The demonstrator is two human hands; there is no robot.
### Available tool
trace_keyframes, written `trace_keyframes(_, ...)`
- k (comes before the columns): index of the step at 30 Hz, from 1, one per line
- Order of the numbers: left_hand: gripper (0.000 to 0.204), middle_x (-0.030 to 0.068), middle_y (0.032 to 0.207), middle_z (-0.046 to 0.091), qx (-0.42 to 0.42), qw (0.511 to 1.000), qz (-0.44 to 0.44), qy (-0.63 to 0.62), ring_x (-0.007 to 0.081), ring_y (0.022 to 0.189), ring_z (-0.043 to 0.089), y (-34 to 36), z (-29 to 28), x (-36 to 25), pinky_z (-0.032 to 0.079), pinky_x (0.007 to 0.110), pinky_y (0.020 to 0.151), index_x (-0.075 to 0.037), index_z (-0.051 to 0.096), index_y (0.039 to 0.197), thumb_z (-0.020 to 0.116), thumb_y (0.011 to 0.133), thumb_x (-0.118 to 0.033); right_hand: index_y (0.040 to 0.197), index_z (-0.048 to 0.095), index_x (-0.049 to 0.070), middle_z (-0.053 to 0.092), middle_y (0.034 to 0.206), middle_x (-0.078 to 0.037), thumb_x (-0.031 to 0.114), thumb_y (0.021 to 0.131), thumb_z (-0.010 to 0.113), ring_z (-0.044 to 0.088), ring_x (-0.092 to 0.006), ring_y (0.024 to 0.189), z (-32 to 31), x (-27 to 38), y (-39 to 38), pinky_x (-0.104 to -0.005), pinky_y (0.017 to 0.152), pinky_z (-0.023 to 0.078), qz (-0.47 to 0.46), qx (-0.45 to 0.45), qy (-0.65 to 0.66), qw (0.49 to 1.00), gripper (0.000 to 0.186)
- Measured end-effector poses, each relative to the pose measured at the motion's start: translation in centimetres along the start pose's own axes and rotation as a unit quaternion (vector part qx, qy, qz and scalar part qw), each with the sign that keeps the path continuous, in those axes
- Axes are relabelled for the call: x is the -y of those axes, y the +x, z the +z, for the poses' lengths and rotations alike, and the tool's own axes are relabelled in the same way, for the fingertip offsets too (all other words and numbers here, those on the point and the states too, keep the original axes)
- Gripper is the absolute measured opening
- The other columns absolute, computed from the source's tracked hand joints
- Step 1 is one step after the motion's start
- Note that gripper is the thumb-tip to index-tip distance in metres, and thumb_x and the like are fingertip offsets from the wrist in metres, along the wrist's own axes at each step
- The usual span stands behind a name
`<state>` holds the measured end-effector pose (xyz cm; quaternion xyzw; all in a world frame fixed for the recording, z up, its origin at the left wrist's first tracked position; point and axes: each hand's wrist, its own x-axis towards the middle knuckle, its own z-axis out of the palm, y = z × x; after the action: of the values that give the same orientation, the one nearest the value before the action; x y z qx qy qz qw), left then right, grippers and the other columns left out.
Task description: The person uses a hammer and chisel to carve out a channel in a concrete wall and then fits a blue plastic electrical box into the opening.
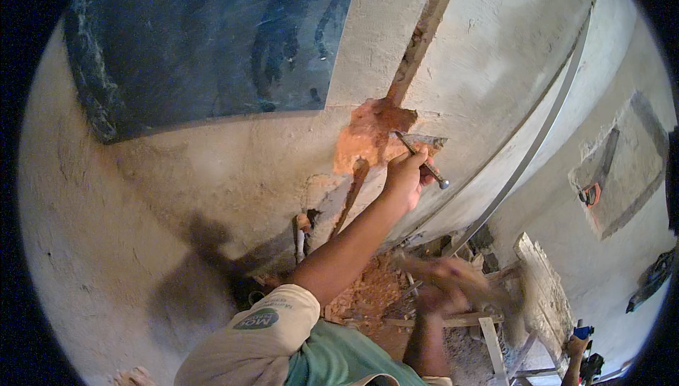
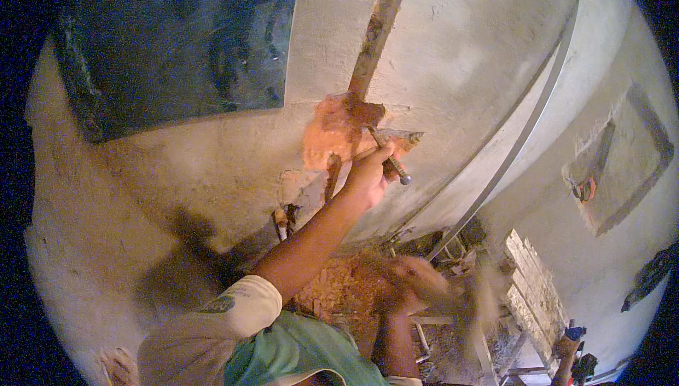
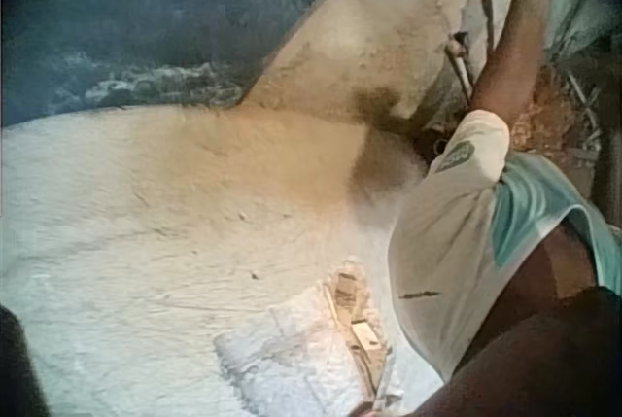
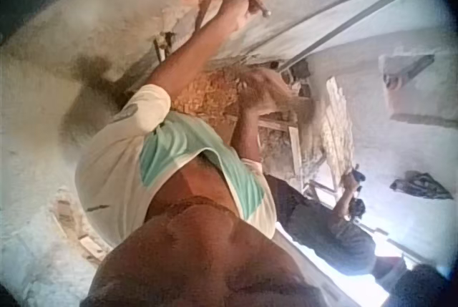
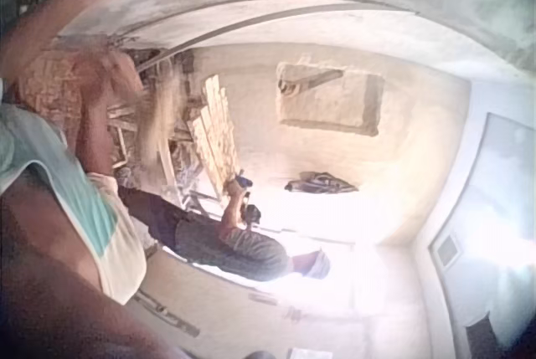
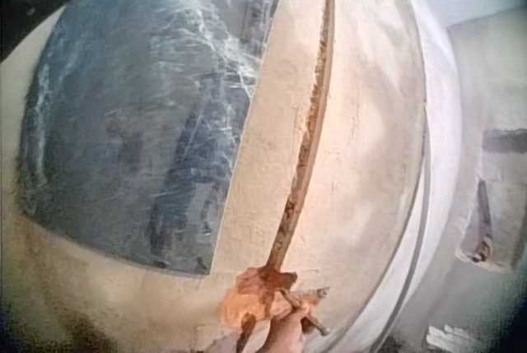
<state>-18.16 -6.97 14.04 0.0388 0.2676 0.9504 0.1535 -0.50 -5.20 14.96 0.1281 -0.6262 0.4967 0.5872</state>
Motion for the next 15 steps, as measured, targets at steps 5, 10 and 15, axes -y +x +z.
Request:
trace_keyframes(5, 0.011, 0.0018, 0.069, 0.055, -0.019, 0.999, -0.029, 0.006, 0.0132, 0.057, 0.052, 0.6, 0.6, 0.3, 0.040, 0.026, 0.047, -0.009, 0.056, 0.082, 0.055, 0.083, -0.021, 0.078, 0.047, 0.002, 0.050, 0.059, -0.007, 0.039, 0.087, 0.043, 0.048, -0.0146, 0.045, -6.3, -4.3, -2.3, -0.0270, 0.042, 0.042, 0.157, 0.098, -0.162, 0.969, 0.038)
trace_keyframes(10, 0.012, 0.0044, 0.073, 0.054, -0.033, 0.997, -0.011, -0.067, 0.0128, 0.059, 0.052, 1.1, 1.7, -0.7, 0.045, 0.026, 0.047, -0.005, 0.053, 0.084, 0.055, 0.083, -0.017, 0.082, 0.046, 0.001, 0.051, 0.068, -0.011, 0.051, 0.085, 0.038, 0.049, -0.0194, 0.050, -2.1, 0.6, 4.0, -0.0302, 0.046, 0.046, -0.029, -0.094, 0.222, 0.970, 0.051)
trace_keyframes(15, 0.013, 0.0044, 0.073, 0.055, -0.063, 0.995, -0.031, -0.072, 0.0145, 0.062, 0.053, 1.8, 0.5, -0.1, 0.045, 0.026, 0.047, -0.006, 0.052, 0.082, 0.055, 0.084, -0.020, 0.080, 0.046, 0.004, 0.047, 0.059, -0.005, 0.051, 0.086, 0.039, 0.045, -0.0154, 0.047, -3.0, -3.3, -0.6, -0.0253, 0.043, 0.038, 0.281, 0.194, -0.193, 0.920, 0.048)
